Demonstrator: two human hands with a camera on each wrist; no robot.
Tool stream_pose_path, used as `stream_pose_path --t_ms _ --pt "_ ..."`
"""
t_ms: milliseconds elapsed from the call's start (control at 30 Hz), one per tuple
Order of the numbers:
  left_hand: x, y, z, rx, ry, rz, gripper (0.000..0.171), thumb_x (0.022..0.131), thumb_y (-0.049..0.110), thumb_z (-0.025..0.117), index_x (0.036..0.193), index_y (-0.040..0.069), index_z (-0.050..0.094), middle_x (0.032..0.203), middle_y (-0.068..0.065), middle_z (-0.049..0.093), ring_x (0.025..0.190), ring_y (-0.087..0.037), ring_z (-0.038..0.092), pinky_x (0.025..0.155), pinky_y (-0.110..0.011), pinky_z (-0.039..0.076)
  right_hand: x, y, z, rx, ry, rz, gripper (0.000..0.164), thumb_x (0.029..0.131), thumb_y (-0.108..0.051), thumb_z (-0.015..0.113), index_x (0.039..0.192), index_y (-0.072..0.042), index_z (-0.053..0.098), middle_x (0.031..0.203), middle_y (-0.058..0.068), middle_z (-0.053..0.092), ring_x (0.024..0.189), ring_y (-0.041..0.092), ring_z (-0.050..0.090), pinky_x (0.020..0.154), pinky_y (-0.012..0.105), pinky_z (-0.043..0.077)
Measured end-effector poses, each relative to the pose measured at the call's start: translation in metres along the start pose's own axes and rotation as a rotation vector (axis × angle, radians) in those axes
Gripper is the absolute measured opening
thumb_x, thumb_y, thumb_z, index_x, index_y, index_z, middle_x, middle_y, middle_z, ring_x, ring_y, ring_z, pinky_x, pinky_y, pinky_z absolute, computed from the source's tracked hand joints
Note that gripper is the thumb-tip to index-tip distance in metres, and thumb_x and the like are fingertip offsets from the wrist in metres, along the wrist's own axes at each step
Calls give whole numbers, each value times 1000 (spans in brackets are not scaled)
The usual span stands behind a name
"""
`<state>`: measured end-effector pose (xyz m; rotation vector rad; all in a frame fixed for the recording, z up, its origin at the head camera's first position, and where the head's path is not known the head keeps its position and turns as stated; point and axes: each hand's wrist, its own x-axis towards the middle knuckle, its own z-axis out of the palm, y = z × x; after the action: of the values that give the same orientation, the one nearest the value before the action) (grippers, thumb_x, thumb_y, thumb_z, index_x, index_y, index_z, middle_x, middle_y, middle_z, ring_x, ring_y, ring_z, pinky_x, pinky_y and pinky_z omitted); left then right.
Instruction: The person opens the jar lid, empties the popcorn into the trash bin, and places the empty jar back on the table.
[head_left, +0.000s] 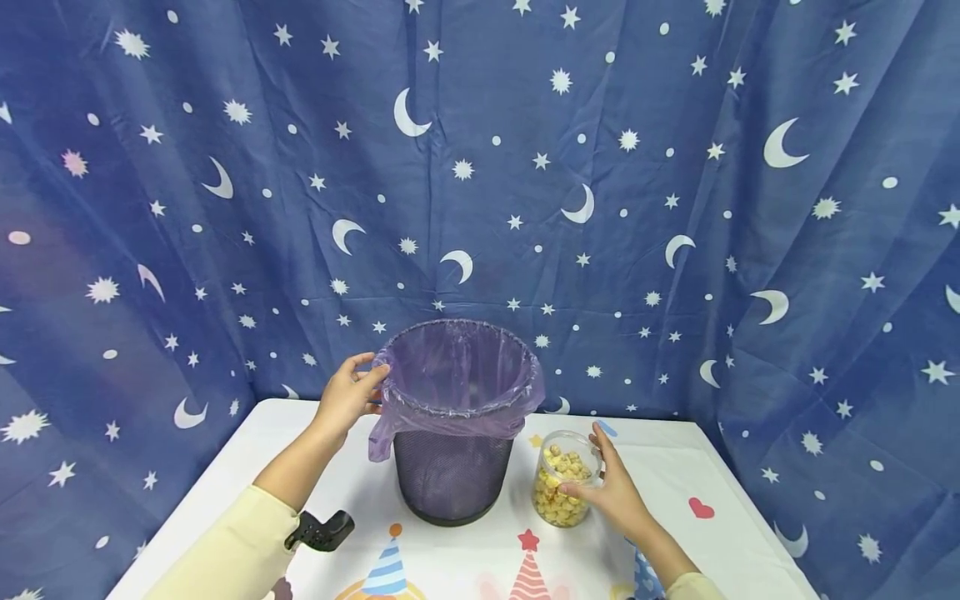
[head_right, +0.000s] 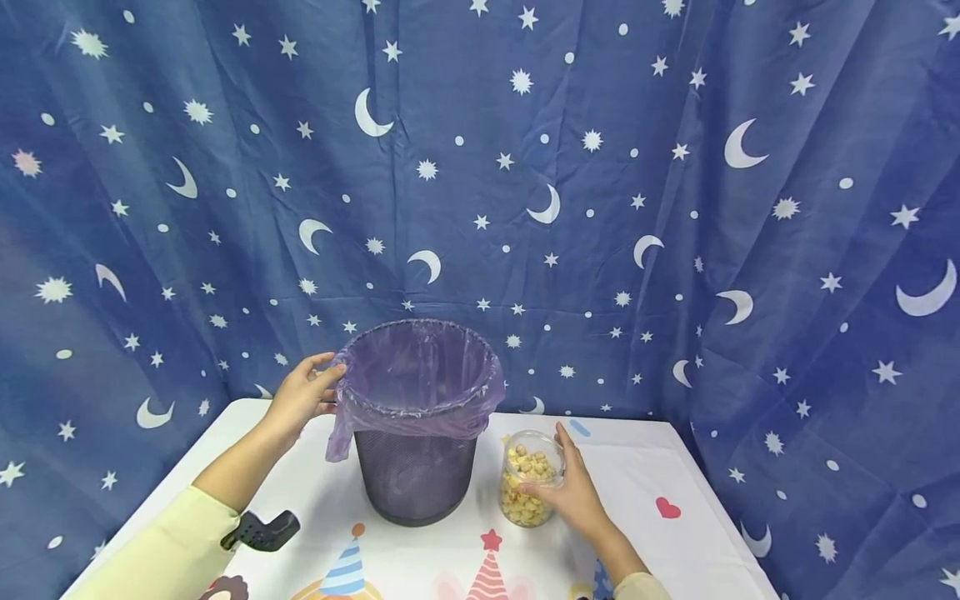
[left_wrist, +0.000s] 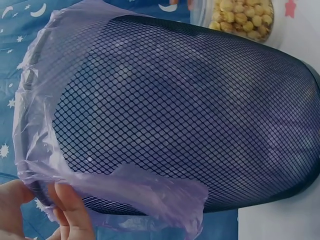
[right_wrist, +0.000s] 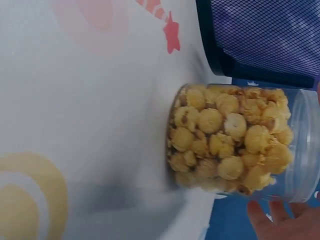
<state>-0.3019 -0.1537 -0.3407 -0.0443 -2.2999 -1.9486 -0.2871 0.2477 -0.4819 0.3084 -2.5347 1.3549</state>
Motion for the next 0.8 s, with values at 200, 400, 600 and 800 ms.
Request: stream_pose_path --t_ms 200,400,600,800 --pt "2 0 0 -111 -28 -47 61 90 26 55 139 5 25 104 -15 50 66 -12 57 62 -27 53 -3 12 9 56 -6 121 116 60 -35 83 145 -15 7 143 19 22 125 39 28 97 52 31" --pt "5 -2 0 -163 -40 -74 61 90 26 55 139 6 25 101 -12 49 66 -11 58 62 -26 53 -6 21 16 99 -5 193 110 61 -34 82 143 -12 12 139 20 27 124 40 30 97 52 31" --pt "9 -2 0 -243 -44 -112 56 90 23 55 137 6 30 96 -8 50 63 -8 56 59 -22 51 -5 27 20 135 5 205 103 62 -33 81 140 -13 17 138 19 30 124 39 29 99 54 27" --pt "9 -1 0 -274 -58 -112 57 90 21 55 138 4 29 96 -9 50 64 -8 56 60 -21 51 -5 32 23 141 21 229 100 60 -36 81 138 -15 22 138 14 32 125 37 29 99 52 27"
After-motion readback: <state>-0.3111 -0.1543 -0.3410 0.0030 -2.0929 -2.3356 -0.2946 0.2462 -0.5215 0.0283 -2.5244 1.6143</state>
